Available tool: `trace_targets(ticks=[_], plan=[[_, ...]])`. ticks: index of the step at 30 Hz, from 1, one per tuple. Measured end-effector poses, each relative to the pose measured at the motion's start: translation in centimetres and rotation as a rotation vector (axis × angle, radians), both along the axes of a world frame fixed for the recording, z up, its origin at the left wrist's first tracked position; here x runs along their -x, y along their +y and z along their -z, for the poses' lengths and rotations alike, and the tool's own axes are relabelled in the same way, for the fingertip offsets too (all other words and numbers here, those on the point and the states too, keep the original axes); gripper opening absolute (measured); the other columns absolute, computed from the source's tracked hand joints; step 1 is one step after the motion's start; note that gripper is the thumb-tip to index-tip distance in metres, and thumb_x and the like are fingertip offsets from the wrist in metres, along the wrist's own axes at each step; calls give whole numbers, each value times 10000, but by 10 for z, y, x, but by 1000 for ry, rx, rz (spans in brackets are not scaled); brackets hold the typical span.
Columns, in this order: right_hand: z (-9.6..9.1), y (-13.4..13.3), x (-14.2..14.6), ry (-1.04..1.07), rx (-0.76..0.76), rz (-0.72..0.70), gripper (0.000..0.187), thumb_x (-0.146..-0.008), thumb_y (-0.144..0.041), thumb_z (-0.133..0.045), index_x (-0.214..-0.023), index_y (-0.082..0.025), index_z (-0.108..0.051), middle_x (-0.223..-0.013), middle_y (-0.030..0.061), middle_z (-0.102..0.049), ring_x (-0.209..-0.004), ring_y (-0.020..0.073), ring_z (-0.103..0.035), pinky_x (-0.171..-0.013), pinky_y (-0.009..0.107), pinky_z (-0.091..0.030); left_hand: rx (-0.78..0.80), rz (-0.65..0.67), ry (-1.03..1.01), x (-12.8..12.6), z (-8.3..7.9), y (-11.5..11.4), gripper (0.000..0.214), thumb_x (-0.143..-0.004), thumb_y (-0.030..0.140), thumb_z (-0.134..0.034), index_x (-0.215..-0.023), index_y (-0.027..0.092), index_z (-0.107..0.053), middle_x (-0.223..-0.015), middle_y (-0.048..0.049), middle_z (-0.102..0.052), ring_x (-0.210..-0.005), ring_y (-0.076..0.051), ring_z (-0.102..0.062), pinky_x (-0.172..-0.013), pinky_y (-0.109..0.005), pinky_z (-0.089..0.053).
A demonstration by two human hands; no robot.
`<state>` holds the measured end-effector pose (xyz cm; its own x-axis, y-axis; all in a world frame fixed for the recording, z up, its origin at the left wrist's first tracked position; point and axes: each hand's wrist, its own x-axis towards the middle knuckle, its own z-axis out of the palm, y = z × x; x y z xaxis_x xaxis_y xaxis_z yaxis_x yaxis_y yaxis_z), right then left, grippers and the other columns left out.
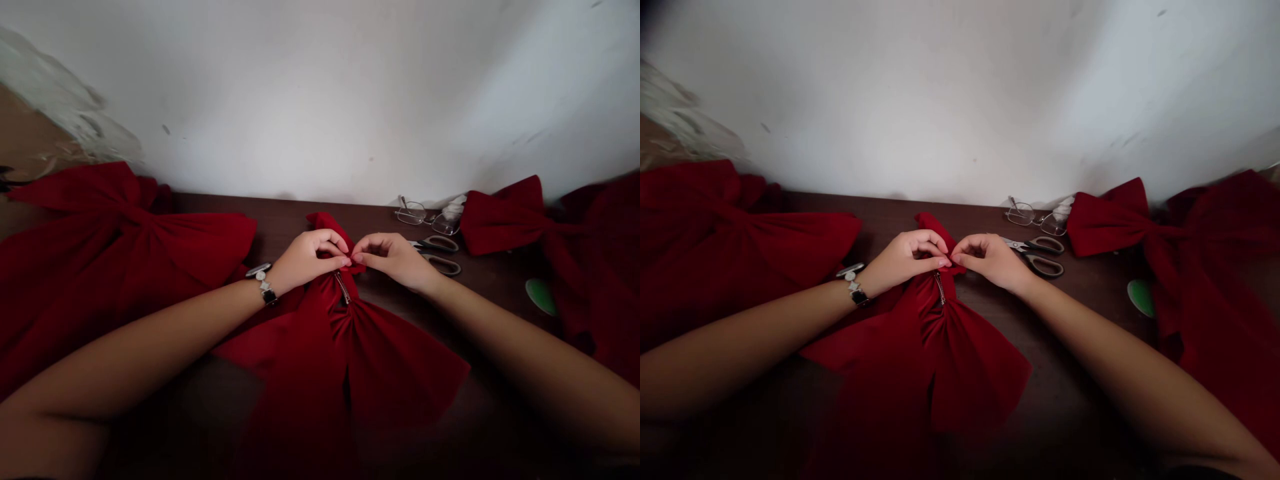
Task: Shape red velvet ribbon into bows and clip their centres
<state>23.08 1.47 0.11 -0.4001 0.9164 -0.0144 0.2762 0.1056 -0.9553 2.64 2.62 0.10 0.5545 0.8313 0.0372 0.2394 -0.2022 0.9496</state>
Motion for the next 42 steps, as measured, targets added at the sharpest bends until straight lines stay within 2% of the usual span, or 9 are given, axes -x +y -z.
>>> trace_targets(ticks=[11,20,28,37,42], plan=[[0,-1,4,-51,-67,3,165,-775,-298,-652,-758,-135,-664,-724,27,-667,-639,108,-561,-647,244,-444,-17,-12,-32,-2,-1,-1,106,-808,219,-637,-836,124,-674,-812,-74,-752,-770,-160,-720,-747,-259,-555],[3,-1,3,1,-97,32,130,-787,-272,-633,-762,-145,-647,-730,14,-647,-651,104,-560,-650,238,-440,-7,18,-37,-2,0,1,103,-817,221,-636,-831,126,-673,-828,-71,-752,-783,-160,-719,-773,-266,-555],[1,-1,3,14,-62,38,111,-772,-256,-636,-770,-146,-647,-732,13,-651,-659,108,-571,-660,239,-448,7,12,-32,-3,-1,0,89,-808,211,-639,-812,130,-674,-811,-64,-749,-779,-160,-716,-774,-270,-550],[1,-1,3,-43,-128,6,156,-813,-290,-612,-763,-143,-629,-722,15,-632,-649,106,-542,-644,241,-418,4,11,-19,-3,-2,0,84,-805,211,-645,-806,132,-674,-811,-63,-749,-786,-161,-717,-765,-263,-546],[-1,-1,4,-49,-105,-33,164,-843,-297,-569,-783,-145,-587,-733,10,-607,-671,107,-534,-669,240,-415,-25,22,1,-3,-2,1,82,-804,206,-652,-807,130,-682,-813,-59,-750,-781,-154,-711,-754,-246,-540]])
